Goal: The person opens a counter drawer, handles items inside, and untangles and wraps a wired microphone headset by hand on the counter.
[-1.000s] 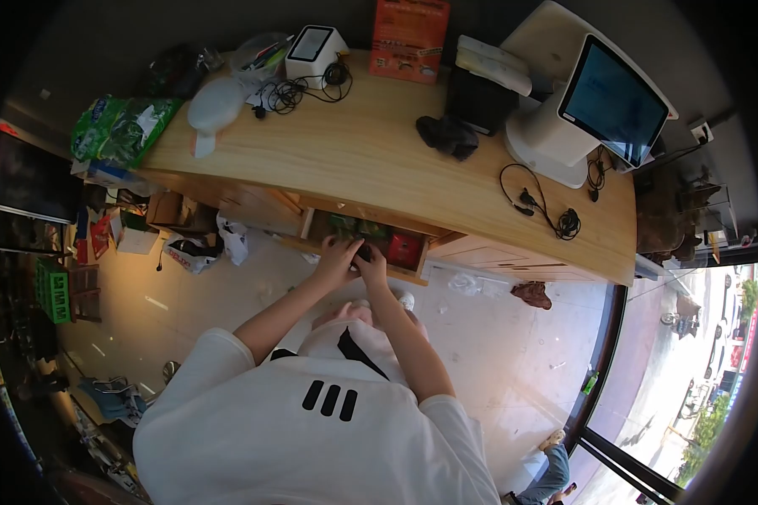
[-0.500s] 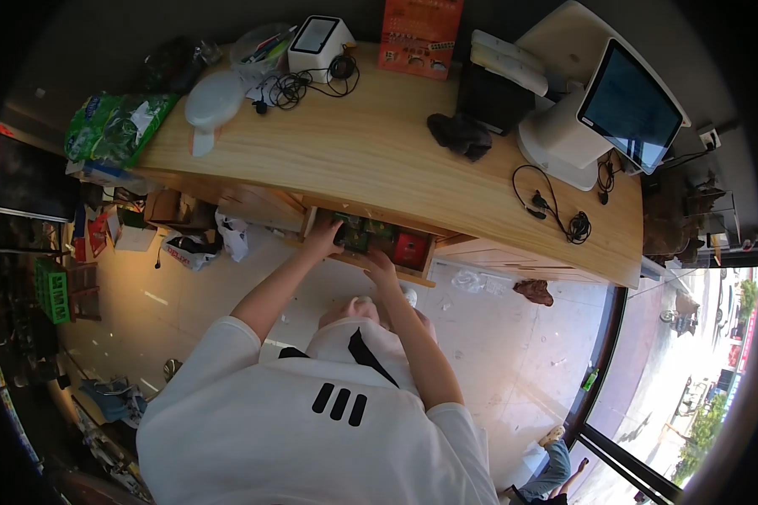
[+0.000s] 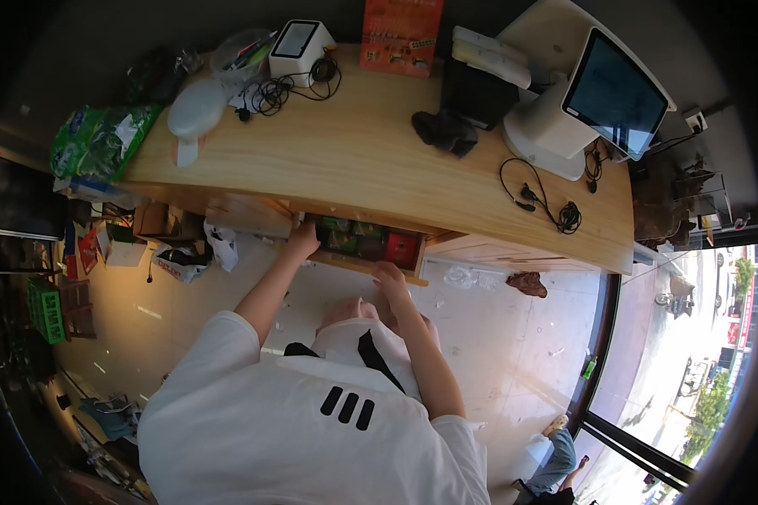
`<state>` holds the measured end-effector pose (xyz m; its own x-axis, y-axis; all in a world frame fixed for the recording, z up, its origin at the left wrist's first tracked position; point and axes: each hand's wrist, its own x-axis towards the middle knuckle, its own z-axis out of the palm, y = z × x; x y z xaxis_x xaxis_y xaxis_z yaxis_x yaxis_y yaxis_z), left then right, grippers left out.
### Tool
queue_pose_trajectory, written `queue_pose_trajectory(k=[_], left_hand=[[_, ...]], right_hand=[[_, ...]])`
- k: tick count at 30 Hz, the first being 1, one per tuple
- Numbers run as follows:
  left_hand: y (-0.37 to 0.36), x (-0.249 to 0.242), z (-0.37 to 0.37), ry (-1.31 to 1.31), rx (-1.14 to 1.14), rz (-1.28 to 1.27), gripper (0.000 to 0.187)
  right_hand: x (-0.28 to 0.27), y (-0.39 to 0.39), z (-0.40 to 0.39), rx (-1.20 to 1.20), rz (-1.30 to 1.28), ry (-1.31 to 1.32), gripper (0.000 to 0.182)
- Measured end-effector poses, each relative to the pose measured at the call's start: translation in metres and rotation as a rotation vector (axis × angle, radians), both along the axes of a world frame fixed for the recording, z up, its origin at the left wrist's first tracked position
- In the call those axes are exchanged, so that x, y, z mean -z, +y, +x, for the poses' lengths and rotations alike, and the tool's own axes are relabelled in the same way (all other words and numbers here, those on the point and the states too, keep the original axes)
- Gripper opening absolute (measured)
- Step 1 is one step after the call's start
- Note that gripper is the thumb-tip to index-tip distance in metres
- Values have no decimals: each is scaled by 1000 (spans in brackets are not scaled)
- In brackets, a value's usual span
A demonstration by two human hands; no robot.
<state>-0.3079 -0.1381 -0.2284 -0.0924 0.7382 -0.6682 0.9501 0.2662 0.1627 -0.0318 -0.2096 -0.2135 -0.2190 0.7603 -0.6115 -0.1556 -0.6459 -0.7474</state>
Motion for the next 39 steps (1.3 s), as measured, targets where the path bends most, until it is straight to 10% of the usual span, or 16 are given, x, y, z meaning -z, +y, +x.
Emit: queue_pose_trajectory(k=[3,5,11,19,39], left_hand=[[-6,-19,7,-95,-89,102,41],[-6,-12,8,-28,-34,877,32],[40,-32,22,-354,-41,467,30],[76,-82,73,-604,142,886,33],[47,-33,45,-210,-132,554,31]], right_hand=[[-1,2,0,-23,8,36,36],[2,3,-3,-64,-2,42,35],[-16,3,-7,-88,-1,30,33],[-4,0,20,-22,-2,41,32],[-22,-1,34,-131,2,88,32]])
